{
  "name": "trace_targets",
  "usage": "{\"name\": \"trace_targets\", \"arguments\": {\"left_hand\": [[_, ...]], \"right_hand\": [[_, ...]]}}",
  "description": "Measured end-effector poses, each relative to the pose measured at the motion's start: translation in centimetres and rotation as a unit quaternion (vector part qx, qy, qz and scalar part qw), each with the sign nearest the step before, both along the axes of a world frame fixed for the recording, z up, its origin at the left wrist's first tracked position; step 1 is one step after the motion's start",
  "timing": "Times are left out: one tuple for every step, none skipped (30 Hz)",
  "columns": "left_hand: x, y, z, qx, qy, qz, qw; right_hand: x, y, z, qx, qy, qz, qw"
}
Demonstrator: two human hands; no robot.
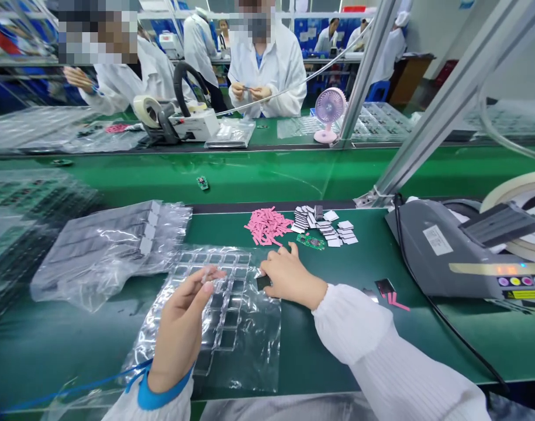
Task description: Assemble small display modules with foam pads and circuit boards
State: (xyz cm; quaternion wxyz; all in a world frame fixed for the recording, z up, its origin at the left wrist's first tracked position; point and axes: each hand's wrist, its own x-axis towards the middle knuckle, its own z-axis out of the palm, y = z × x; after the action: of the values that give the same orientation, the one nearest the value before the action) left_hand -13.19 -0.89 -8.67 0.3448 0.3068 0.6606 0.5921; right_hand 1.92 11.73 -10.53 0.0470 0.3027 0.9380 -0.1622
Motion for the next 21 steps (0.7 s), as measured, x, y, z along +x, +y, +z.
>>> {"name": "trace_targets", "arguments": {"left_hand": [[0.1,0.1,-0.2,0.0,-0.009,-0.004,1.0],[0.2,0.1,-0.3,0.0,-0.018,-0.007,1.0],[0.3,0.1,-0.4,0.001,-0.025,-0.009,1.0],[0.3,0.2,-0.5,0.002,-0.032,-0.011,0.999],[0.4,0.2,-0.6,0.003,-0.037,-0.012,0.999],[0.4,0.2,-0.6,0.004,-0.04,-0.012,0.999],[0.4,0.2,-0.6,0.004,-0.043,-0.013,0.999],[0.4,0.1,-0.6,0.003,-0.044,-0.013,0.999],[0.4,0.1,-0.5,0.001,-0.046,-0.013,0.999],[0.4,0.1,-0.5,-0.001,-0.046,-0.015,0.999],[0.4,0.1,-0.6,-0.004,-0.046,-0.016,0.999],[0.4,0.2,-0.6,-0.007,-0.046,-0.019,0.999],[0.5,0.3,-0.8,-0.01,-0.045,-0.023,0.999],[0.5,0.4,-1.0,-0.013,-0.042,-0.027,0.999],[0.5,0.5,-1.2,-0.016,-0.038,-0.031,0.999],[0.5,0.6,-1.5,-0.018,-0.032,-0.037,0.999],[0.5,0.7,-1.7,-0.02,-0.024,-0.044,0.999],[0.4,0.8,-1.9,-0.022,-0.015,-0.053,0.998],[0.4,0.8,-2.1,-0.024,-0.004,-0.063,0.998],[0.4,0.7,-2.1,-0.025,0.008,-0.075,0.997],[0.4,0.6,-2.0,-0.026,0.021,-0.089,0.995]], "right_hand": [[-0.2,0.2,0.1,0.001,-0.002,0.01,1.0],[-0.3,0.4,0.1,0.002,-0.002,0.019,1.0],[-0.5,0.5,0.2,0.002,0.001,0.028,1.0],[-0.6,0.6,0.4,0.001,0.006,0.035,0.999],[-0.6,0.7,0.5,-0.001,0.012,0.039,0.999],[-0.6,0.7,0.7,-0.003,0.02,0.04,0.999],[-0.5,0.8,0.8,-0.007,0.028,0.041,0.999],[-0.4,0.8,1.0,-0.012,0.036,0.041,0.998],[-0.3,0.8,1.1,-0.019,0.044,0.04,0.998],[-0.2,0.8,1.2,-0.027,0.052,0.04,0.998],[0.0,0.9,1.2,-0.034,0.058,0.04,0.997],[0.1,1.0,1.3,-0.041,0.064,0.041,0.996],[0.2,1.1,1.3,-0.047,0.069,0.043,0.996],[0.3,1.2,1.3,-0.053,0.073,0.045,0.995],[0.3,1.3,1.3,-0.059,0.076,0.049,0.994],[0.3,1.3,1.3,-0.065,0.079,0.054,0.993],[0.3,1.4,1.4,-0.071,0.081,0.059,0.992],[0.2,1.4,1.5,-0.074,0.082,0.064,0.992],[0.2,1.4,1.7,-0.075,0.083,0.068,0.991],[0.1,1.4,1.8,-0.073,0.084,0.073,0.991],[-0.1,1.3,1.9,-0.069,0.085,0.076,0.991]]}}
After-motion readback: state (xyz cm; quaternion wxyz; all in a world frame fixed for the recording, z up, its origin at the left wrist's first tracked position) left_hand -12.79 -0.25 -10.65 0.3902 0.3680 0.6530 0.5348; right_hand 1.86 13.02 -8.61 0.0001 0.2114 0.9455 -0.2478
